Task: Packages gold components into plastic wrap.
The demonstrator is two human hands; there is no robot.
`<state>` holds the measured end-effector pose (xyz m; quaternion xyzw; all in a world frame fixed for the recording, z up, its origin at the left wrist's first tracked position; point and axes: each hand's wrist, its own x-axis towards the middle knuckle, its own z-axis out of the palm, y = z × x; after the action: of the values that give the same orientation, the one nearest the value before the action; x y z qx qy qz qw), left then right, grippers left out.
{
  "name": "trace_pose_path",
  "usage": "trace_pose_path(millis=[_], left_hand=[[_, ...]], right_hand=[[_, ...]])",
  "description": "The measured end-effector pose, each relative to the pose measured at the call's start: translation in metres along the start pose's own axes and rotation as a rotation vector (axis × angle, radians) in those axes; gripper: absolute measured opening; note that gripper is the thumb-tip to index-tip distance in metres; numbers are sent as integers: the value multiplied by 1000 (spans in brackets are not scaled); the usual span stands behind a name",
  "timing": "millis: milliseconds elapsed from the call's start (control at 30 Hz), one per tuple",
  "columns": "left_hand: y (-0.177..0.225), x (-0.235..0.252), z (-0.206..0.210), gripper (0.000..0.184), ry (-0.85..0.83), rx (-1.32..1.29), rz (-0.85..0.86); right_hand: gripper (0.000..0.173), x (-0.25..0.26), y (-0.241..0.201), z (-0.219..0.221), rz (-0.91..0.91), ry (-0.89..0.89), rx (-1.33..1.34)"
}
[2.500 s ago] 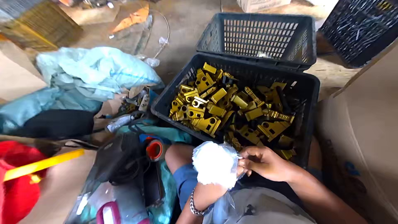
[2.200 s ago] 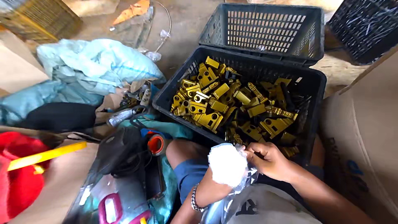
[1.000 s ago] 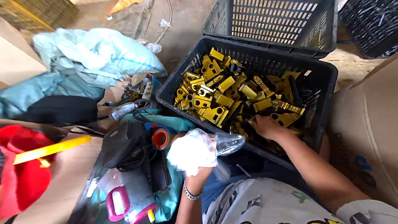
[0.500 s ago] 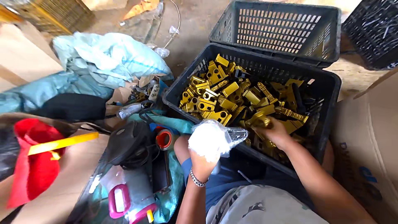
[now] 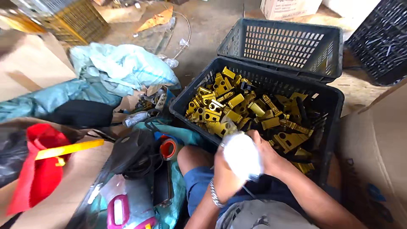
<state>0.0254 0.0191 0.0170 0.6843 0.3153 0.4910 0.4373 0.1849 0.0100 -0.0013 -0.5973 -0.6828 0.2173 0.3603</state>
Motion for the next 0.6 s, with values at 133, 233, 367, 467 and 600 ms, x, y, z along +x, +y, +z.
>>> trace_pose_path(millis=[133,233,367,467,600], left_hand=[[-26,3,3,60,113,254,35],[-26,3,-1,42,192,143,12],[-5,-22,-7,45,-259,-260,-15],[-5,-20,-42,28,-133,-326,-151],[-13,-22,-42,37,-18,-154,-136]], right_hand=[[94,15,-4,-27,312,-335,441],[60,-1,2,-30,265,-137,532],[30,-9,22,-48,35,-89,386],[23,0,37,-93,70,97,475],[45,23,40,-99,438,406,712]])
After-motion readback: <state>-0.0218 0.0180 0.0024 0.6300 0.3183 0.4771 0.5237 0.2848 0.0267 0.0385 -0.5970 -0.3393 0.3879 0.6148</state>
